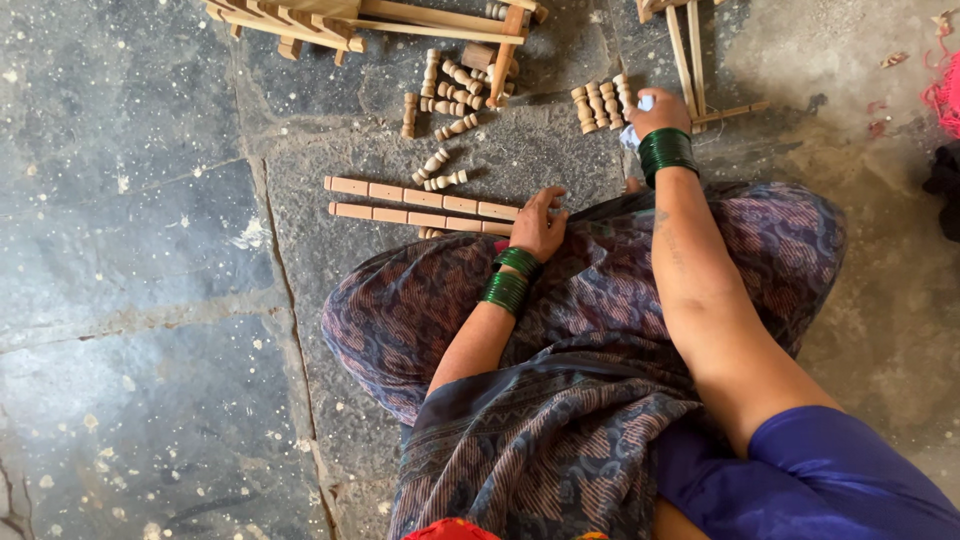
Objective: The person sits on the floor and wipes small turned wooden pieces with a cloth. They pick up each piece, rub it with the cloth, and place it back on the floor among other similar parts.
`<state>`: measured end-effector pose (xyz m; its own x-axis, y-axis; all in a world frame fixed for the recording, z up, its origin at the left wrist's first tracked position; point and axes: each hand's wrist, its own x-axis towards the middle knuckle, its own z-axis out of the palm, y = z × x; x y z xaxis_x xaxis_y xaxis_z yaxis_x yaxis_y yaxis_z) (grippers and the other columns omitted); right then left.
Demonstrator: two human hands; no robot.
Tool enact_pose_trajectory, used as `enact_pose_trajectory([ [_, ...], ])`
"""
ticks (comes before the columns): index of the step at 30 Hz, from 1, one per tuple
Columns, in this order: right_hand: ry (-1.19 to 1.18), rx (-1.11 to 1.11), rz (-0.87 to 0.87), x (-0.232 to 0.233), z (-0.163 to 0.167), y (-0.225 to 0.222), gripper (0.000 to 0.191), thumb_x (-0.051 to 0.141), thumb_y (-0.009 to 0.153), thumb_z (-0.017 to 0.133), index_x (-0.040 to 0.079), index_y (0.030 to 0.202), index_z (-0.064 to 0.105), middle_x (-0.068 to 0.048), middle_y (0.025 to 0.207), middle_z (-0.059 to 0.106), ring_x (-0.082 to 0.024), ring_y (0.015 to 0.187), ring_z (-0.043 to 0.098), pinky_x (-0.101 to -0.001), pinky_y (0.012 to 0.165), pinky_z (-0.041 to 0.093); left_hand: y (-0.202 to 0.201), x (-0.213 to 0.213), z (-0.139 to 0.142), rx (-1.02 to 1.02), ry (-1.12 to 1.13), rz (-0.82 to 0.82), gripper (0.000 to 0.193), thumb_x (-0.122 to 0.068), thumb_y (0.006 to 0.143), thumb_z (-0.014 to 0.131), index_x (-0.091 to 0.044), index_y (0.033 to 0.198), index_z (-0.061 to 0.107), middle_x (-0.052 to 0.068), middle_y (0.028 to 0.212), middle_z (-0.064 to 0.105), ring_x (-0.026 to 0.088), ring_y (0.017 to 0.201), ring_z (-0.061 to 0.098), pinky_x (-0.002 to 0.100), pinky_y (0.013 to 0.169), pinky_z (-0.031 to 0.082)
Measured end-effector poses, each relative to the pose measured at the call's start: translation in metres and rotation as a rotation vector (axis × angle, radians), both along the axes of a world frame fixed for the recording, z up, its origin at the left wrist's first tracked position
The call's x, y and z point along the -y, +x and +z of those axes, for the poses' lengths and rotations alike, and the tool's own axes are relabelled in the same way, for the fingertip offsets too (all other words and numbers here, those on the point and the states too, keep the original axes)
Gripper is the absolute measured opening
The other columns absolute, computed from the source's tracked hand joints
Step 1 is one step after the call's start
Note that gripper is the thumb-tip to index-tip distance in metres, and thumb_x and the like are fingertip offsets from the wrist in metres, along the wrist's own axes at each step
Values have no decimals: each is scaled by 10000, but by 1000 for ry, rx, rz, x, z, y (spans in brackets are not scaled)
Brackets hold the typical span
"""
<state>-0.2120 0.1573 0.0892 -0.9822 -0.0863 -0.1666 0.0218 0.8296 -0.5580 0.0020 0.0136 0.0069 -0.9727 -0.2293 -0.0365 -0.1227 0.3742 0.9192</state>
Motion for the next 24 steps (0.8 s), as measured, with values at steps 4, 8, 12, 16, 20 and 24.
enact_pose_trajectory([
  [4, -116, -160, 80, 9, 1, 0, 340, 203, 816, 841, 127, 1134, 747, -136, 1144, 728, -302, 991, 702, -396, 873, 556, 0, -6, -2, -7, -20, -45, 300, -129, 883, 673, -96, 1180, 647, 165, 1014, 714, 342, 880, 701, 443, 815, 569],
  [8, -188, -304, 289, 30, 0, 14, 283, 133, 839, 843, 115, 1111, 765, -128, 1117, 728, -309, 1012, 702, -389, 890, 561, -1, -13, 4, 30, -60, -135, 242, -164, 874, 679, -102, 1107, 665, 164, 1021, 721, 361, 941, 703, 460, 838, 565],
  [12, -194, -114, 497, 57, 3, 39, 246, 158, 873, 809, 160, 1117, 773, -94, 1143, 721, -266, 1015, 692, -378, 913, 555, -3, -16, 16, 35, -166, -190, 230, -199, 864, 692, -96, 1069, 672, 200, 1041, 701, 417, 976, 667, 502, 859, 544],
  [16, -50, 26, 906, 102, 8, 63, 241, 169, 895, 752, 221, 1130, 752, -34, 1335, 666, -211, 1121, 659, -372, 988, 521, -5, -18, 21, 171, -186, -256, 305, -310, 902, 637, -114, 1131, 678, 205, 1107, 710, 415, 1023, 670, 507, 909, 534],
  [20, 206, 132, 1154, 148, 10, 93, 294, 106, 849, 742, 252, 1104, 758, -14, 1534, 457, -242, 1218, 579, -385, 964, 496, -12, -23, 17, 362, -391, -411, 434, -460, 984, 560, -114, 1209, 694, 233, 1167, 701, 407, 1105, 662, 507, 1012, 508],
  [24, 379, 84, 1242, 179, 5, 112, 412, 1, 796, 716, 241, 1130, 749, -32, 1572, 393, -252, 1191, 585, -368, 917, 541, -13, -23, 11, 292, -416, -442, 465, -407, 944, 525, -114, 1280, 658, 225, 1251, 674, 426, 1132, 646, 542, 995, 493],
])
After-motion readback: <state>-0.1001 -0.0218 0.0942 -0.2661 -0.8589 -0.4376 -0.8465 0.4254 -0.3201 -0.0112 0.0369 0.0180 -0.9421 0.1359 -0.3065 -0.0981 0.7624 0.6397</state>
